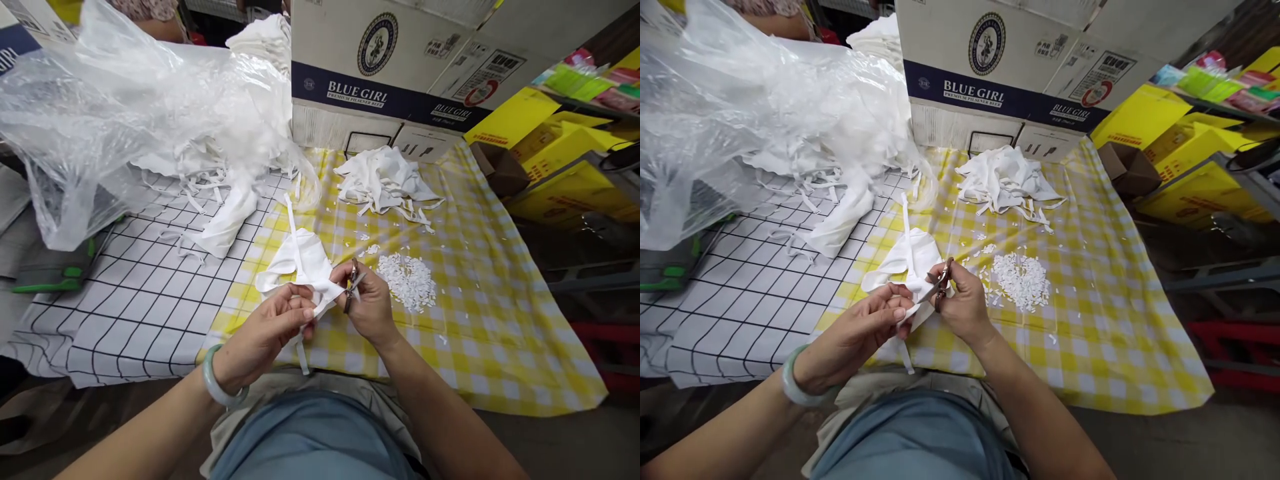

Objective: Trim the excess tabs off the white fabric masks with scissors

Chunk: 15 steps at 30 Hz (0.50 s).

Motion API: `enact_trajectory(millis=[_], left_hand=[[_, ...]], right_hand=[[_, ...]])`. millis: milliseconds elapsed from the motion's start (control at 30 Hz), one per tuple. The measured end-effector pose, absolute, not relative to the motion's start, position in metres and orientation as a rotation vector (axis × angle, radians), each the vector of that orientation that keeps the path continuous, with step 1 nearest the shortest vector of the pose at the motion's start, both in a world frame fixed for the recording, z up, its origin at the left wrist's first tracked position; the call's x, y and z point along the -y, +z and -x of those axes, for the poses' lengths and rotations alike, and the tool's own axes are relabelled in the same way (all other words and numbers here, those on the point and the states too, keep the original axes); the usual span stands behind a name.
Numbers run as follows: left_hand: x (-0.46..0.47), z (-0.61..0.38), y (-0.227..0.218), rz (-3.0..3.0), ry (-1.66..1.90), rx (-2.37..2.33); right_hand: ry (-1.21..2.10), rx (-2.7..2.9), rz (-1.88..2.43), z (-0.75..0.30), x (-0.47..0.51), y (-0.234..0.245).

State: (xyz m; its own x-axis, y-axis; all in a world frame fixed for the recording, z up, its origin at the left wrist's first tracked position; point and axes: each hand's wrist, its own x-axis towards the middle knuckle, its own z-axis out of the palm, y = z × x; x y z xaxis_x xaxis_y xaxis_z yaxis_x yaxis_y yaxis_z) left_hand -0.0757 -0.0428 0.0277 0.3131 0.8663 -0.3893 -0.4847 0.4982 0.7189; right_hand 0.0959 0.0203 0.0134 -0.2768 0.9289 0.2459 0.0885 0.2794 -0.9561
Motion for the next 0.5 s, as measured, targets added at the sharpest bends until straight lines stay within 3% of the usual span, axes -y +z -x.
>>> enact_trajectory(millis=[167, 333, 500], left_hand=[[0.037, 0.074, 0.035, -0.535, 0.787, -0.731], [0.04, 0.076, 0.036, -0.729, 0.863, -0.97], [0.038, 0.086, 0.055, -1.107, 0.862, -1.048]], right_hand=[[1.279, 1.612, 0.956, -0.093, -0.025, 0.021], [1.292, 1.546, 0.956, -0.091, -0.031, 0.016], [1.65, 1.245, 0.952, -0.072, -0.014, -0.005]])
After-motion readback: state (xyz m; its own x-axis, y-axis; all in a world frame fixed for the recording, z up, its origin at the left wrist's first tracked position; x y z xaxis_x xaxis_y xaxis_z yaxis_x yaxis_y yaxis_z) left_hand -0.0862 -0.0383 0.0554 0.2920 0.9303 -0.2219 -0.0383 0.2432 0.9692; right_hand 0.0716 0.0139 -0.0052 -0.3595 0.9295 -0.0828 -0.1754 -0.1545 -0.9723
